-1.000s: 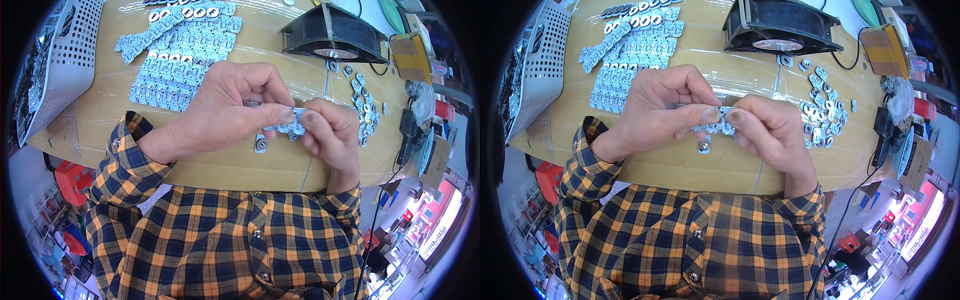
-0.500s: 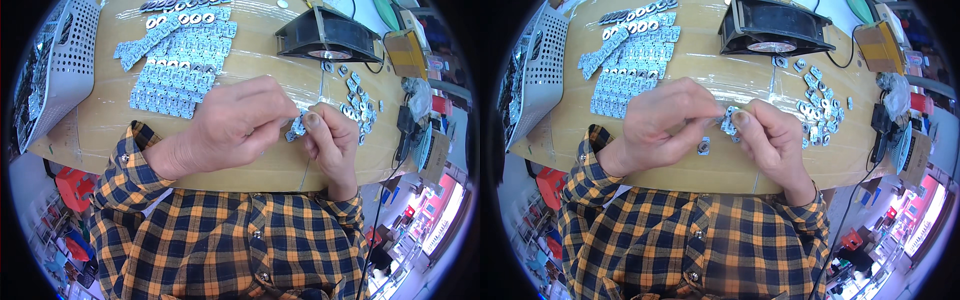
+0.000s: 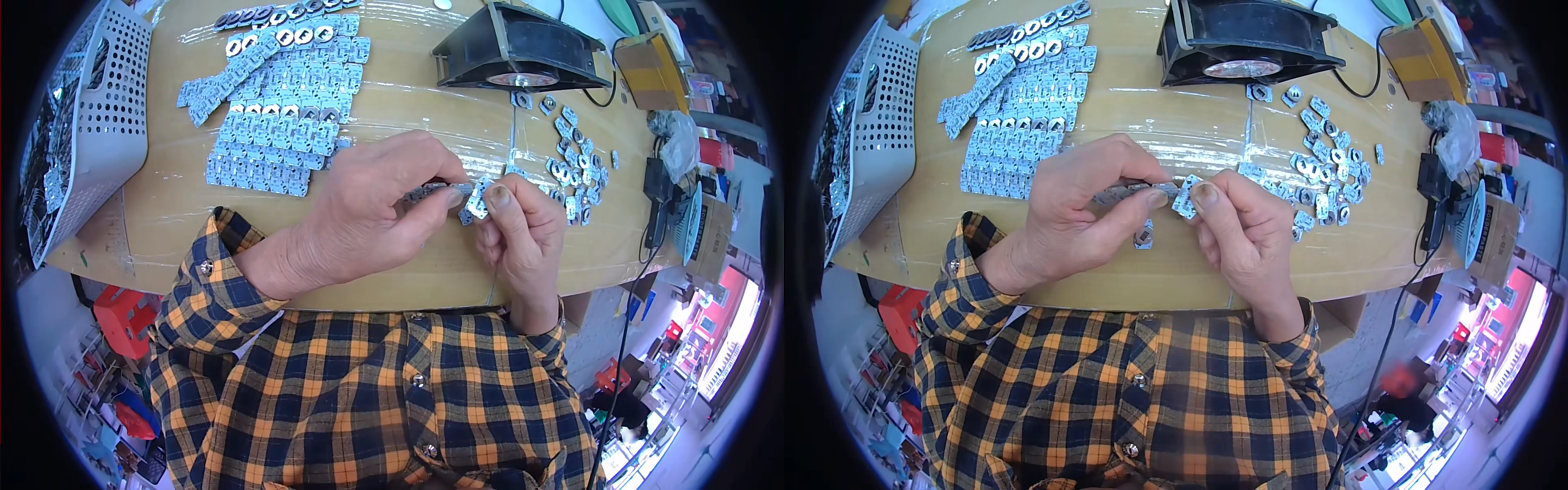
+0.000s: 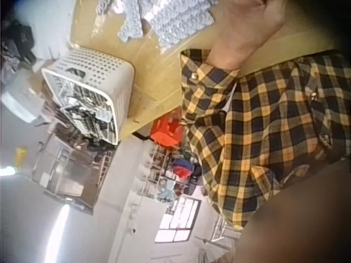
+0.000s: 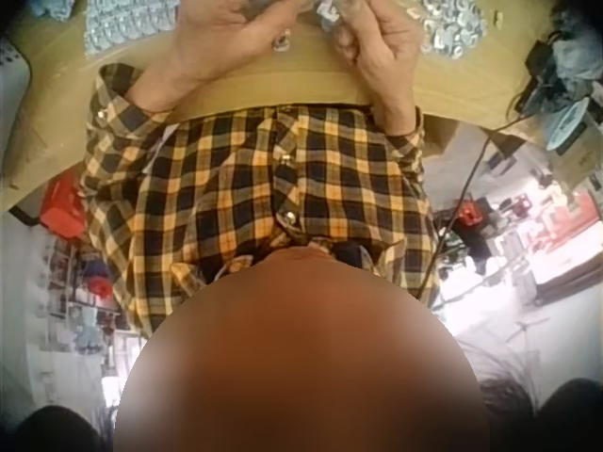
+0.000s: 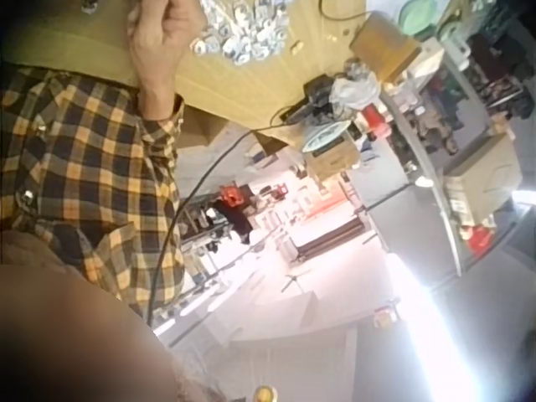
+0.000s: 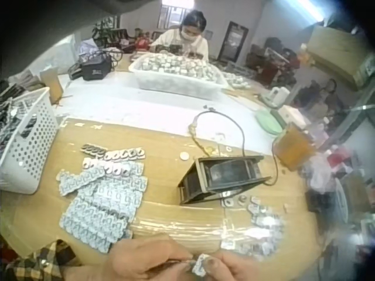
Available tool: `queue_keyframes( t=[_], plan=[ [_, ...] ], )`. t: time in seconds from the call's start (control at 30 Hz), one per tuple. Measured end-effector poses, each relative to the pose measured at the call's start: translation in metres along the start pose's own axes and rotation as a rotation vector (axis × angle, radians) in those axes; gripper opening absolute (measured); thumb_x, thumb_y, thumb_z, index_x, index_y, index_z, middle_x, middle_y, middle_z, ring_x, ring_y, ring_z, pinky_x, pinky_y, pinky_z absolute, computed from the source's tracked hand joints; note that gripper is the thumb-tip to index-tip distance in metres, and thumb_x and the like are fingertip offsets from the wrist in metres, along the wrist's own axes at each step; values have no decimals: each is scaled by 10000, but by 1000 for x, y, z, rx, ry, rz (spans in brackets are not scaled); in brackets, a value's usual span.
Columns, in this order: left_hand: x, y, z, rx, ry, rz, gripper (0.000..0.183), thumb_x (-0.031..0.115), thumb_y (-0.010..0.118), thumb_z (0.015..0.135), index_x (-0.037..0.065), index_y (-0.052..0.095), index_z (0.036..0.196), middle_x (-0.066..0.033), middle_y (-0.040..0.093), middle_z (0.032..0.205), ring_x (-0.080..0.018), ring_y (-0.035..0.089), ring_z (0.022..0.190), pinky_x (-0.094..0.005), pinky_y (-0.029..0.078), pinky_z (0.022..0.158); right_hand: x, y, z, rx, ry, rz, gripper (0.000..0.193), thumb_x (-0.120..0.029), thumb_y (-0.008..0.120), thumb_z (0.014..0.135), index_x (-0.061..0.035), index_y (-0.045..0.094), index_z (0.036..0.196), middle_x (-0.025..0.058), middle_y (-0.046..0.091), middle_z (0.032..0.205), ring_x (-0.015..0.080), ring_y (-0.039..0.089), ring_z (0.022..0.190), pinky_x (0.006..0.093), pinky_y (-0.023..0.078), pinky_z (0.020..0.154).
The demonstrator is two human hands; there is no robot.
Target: Handling and separating small LED modules from a larger strip on a workbench.
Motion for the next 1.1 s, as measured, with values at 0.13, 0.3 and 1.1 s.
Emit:
queue_keyframes(
  t=[0.13,0.3,1.1],
  plan=[
    [-3,-1,0,13,-11,3,144,-55,686,780,-12,646,911,-98,645,797,-179,635,687,-266,482,581,3,-2,8,-19,-2,21,286,-196,523,1016,-14,606,811,-35,506,568,9,407,461,180,289,429],
    [2,-7,5,60,102,141,157,-71,672,771,-14,637,913,-113,638,797,-214,633,675,-270,479,567,-22,-2,28,-151,-92,-274,310,-225,507,1027,-35,590,797,-52,479,563,9,407,472,176,303,433],
    [0,-15,9,104,24,138,158,-78,672,763,-21,639,907,-109,646,812,-183,625,678,-259,471,579,-10,-7,55,-317,124,16,336,-253,524,1014,-46,517,750,-38,402,521,31,334,384,188,246,359]
  ],
)
Point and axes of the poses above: each hand's wrist, its own z-axis towards the middle knuckle, its own y-axis out of the palm, x = y × z, the point moved 5 cm from there along z, towards the middle knuckle
